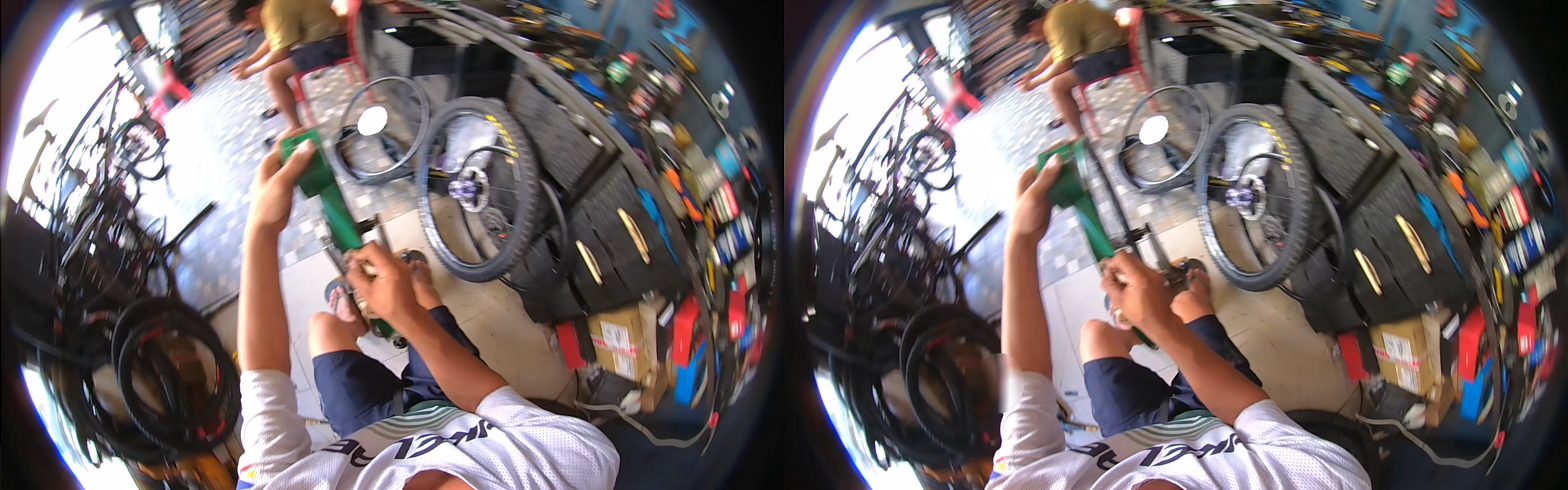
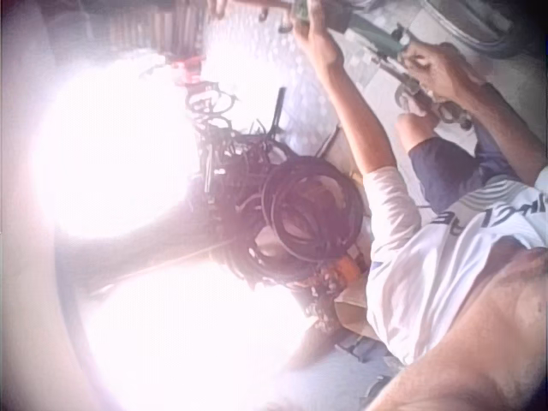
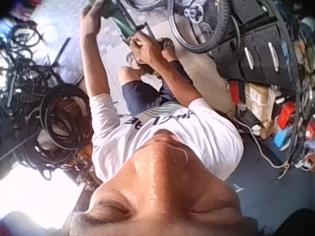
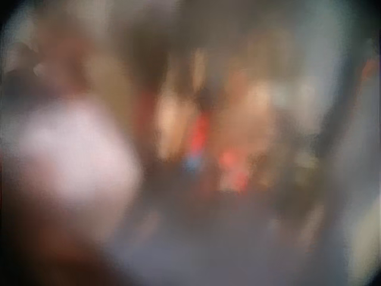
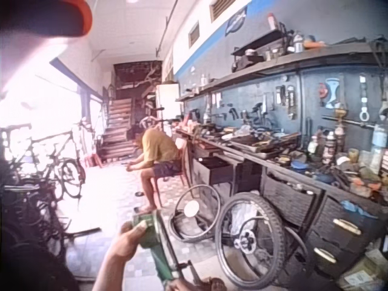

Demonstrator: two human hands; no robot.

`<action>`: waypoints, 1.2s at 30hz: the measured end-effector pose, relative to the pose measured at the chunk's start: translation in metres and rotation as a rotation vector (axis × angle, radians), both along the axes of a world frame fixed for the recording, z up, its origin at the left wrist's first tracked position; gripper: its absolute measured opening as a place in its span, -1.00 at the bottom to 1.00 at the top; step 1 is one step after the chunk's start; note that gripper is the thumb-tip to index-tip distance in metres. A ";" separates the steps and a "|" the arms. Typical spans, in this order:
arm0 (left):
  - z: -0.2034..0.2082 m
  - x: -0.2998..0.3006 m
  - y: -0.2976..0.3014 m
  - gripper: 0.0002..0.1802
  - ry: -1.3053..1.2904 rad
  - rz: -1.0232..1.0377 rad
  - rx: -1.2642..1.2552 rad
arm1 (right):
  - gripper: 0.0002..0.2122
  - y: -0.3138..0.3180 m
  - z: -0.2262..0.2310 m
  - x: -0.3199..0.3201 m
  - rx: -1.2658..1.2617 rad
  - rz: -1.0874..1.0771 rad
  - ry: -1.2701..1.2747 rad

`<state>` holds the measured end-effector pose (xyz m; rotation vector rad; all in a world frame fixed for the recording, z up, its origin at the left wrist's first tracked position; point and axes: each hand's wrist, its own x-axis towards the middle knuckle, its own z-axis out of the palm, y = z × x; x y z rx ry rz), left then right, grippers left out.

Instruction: The person wraps green tape around a bicycle rim, using a utility knife to cut the tape and scissors to trim the edges. They wipe the rim with a cloth and continue wrapping until the rim is fully covered.

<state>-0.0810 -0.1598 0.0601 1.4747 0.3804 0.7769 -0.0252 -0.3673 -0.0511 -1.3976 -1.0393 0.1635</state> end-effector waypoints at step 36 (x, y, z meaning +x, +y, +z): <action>-0.011 0.029 -0.004 -0.33 -0.020 0.440 0.341 | -0.76 -0.337 0.170 0.229 -0.332 -0.901 -0.642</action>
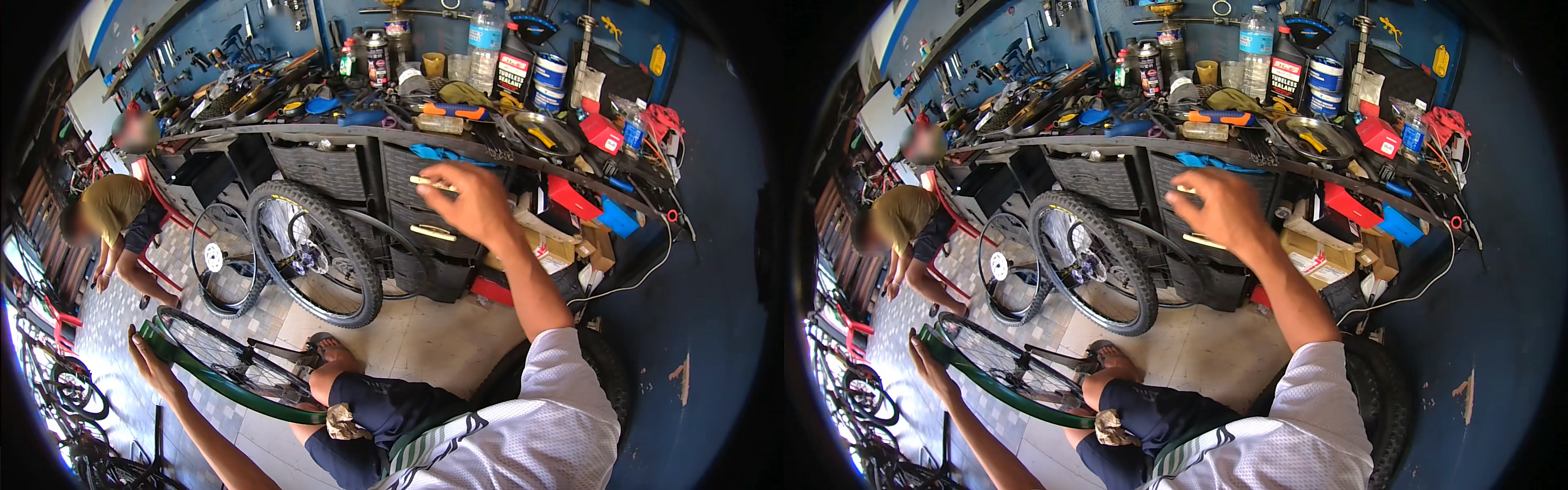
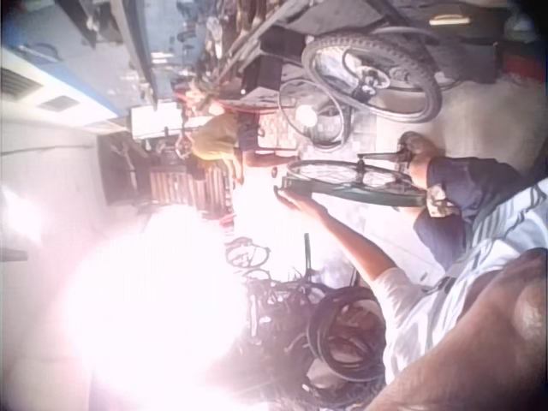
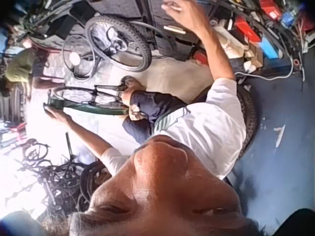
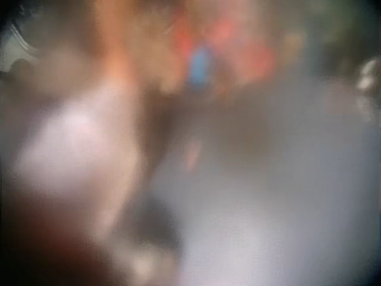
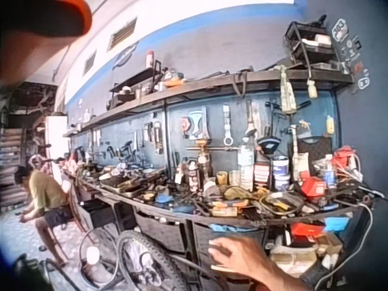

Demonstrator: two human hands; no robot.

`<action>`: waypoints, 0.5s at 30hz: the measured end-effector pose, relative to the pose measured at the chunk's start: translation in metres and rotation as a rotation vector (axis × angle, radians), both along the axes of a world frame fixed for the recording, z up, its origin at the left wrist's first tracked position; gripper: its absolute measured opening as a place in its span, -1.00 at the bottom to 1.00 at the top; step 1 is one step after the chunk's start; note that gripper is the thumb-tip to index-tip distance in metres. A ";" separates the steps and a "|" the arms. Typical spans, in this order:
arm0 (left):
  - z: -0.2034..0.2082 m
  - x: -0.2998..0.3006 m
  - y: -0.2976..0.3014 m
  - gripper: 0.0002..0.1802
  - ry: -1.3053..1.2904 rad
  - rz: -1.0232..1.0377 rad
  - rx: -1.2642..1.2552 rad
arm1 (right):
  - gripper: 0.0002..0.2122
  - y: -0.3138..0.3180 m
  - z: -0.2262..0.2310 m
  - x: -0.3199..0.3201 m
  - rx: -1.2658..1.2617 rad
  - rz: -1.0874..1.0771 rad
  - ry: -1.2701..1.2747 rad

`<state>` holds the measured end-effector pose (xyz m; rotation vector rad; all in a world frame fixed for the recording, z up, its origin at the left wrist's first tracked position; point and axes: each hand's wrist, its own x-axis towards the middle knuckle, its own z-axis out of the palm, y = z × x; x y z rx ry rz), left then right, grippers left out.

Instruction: The person wraps green tape around a bicycle rim, using a utility knife to cut the tape and scissors to trim the edges. They wipe the rim with a cloth and continue wrapping until the rim is fully covered.

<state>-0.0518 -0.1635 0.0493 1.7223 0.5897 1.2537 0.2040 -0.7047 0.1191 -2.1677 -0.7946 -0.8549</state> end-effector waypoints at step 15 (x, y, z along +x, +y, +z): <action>-0.003 -0.007 0.004 -0.44 0.031 -0.158 -0.099 | -0.67 -0.077 0.021 0.272 -0.471 -0.087 0.232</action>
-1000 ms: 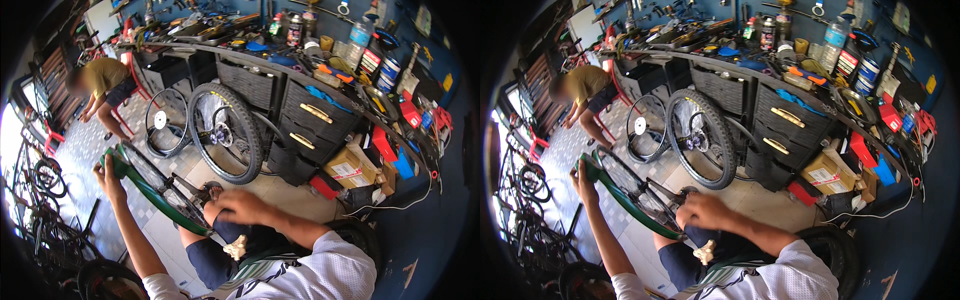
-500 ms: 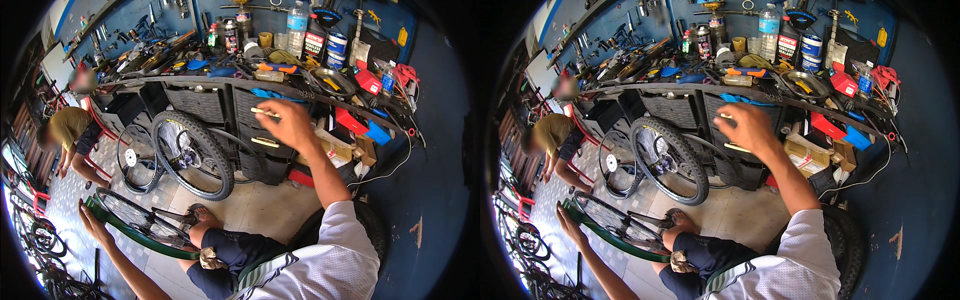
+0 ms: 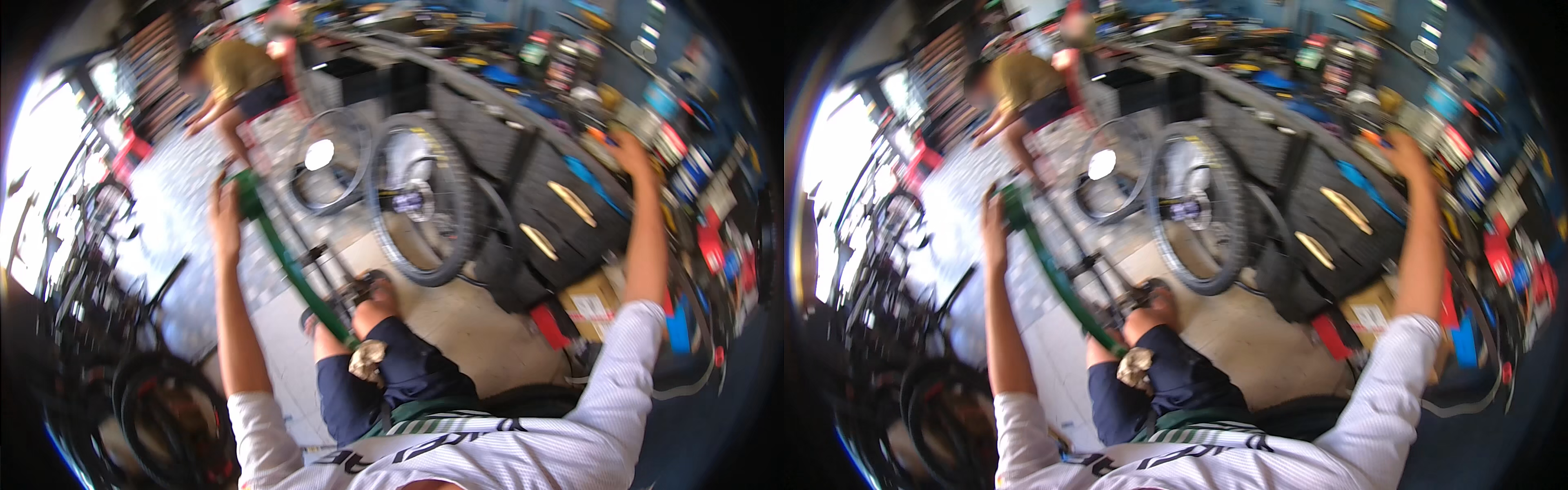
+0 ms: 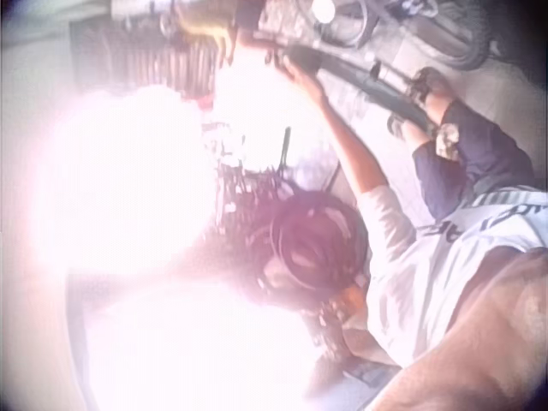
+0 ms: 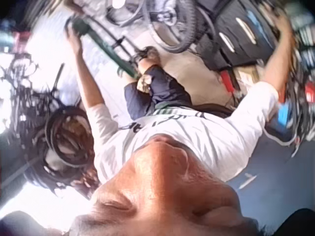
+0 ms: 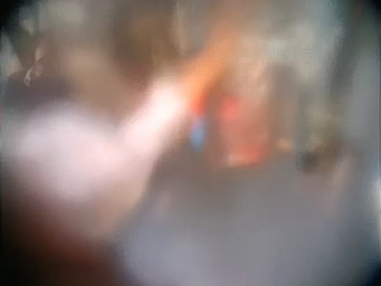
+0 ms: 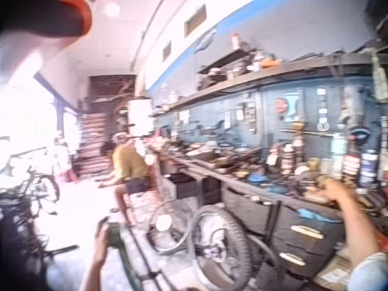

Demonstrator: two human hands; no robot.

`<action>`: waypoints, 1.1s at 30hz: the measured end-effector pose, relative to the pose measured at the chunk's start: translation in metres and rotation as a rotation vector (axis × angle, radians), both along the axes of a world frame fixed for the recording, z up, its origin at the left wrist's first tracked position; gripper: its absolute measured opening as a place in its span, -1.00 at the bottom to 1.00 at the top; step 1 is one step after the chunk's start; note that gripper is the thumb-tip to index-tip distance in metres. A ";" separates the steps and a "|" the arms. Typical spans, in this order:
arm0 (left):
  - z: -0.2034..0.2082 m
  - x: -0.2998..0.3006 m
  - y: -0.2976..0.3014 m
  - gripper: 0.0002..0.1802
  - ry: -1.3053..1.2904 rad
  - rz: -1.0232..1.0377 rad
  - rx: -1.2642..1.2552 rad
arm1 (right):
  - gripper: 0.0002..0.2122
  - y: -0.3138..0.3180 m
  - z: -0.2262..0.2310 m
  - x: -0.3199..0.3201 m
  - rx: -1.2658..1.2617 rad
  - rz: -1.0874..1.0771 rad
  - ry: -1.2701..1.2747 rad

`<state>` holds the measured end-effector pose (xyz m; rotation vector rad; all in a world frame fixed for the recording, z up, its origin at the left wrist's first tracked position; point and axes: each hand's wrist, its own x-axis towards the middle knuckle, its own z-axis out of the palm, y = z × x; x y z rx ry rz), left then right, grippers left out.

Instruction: The person wraps green tape around a bicycle rim, using a utility knife to cut the tape and scissors to trim the edges. They wipe the rim with a cloth and continue wrapping until the rim is fully covered.

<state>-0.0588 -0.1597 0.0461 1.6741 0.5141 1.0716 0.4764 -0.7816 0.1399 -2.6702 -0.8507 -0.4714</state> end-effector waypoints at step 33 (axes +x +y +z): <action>0.017 -0.001 -0.015 -0.45 0.094 0.353 0.032 | -0.71 0.439 -0.086 -0.473 0.529 0.851 0.399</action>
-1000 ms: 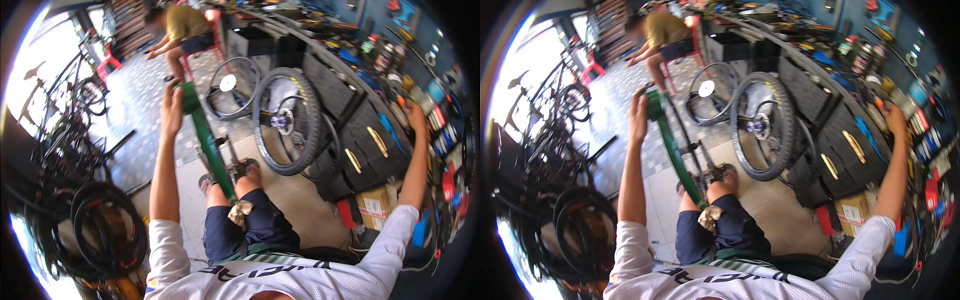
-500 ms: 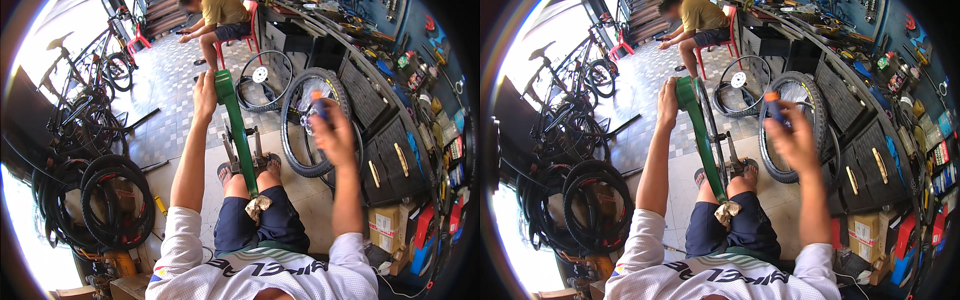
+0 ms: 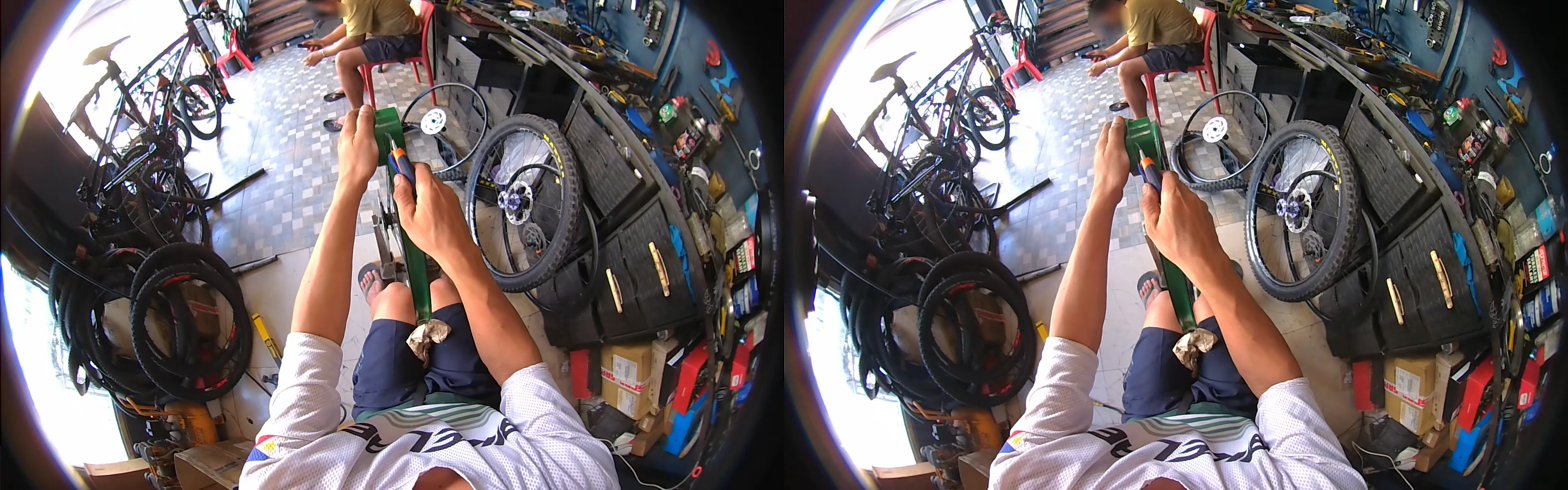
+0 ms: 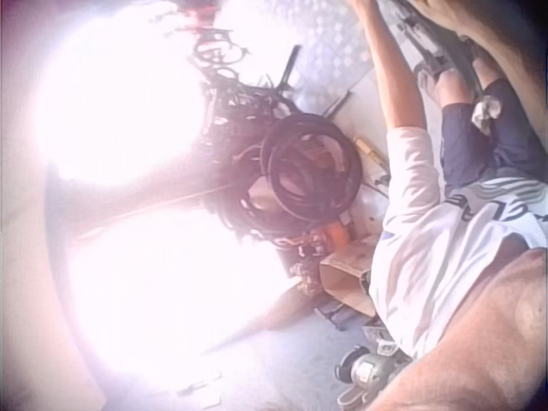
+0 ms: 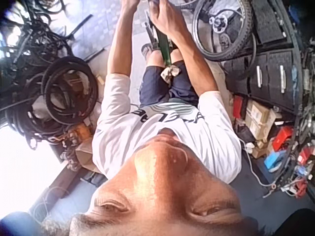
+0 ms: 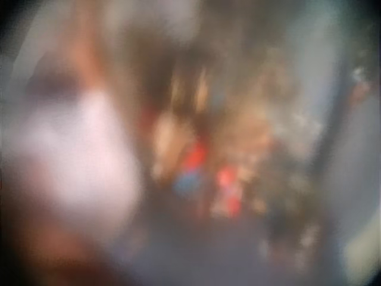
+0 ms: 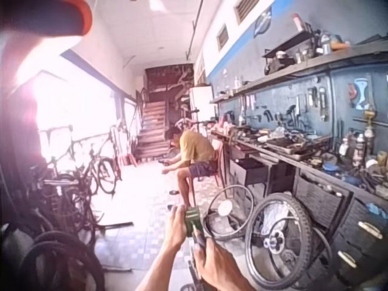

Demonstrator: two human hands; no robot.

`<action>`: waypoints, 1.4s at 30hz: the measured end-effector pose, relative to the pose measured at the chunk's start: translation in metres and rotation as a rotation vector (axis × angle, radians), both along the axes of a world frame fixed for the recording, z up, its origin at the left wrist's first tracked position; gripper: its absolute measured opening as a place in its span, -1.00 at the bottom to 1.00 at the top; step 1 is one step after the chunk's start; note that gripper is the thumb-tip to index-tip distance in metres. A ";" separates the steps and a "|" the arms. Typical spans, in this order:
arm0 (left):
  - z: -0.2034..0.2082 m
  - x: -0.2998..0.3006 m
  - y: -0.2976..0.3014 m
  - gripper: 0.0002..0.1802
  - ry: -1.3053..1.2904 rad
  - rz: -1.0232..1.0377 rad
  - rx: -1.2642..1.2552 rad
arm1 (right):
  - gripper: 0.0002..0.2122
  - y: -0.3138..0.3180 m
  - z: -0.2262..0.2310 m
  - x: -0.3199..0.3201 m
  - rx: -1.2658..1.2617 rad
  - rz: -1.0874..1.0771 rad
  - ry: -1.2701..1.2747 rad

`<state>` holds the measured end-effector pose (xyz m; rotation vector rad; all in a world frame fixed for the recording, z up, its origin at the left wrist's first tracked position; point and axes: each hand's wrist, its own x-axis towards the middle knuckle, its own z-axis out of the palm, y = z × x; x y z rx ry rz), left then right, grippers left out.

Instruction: The person wraps green tape around a bicycle rim, using a utility knife to cut the tape and scissors to trim the edges. They wipe the rim with a cloth and continue wrapping until the rim is fully covered.

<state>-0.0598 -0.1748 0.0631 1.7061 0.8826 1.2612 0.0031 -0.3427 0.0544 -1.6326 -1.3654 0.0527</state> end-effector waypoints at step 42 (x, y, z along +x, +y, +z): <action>-0.004 -0.001 0.002 -0.37 0.099 -0.011 0.089 | -0.70 0.002 -0.015 -0.018 -0.223 -0.095 -0.109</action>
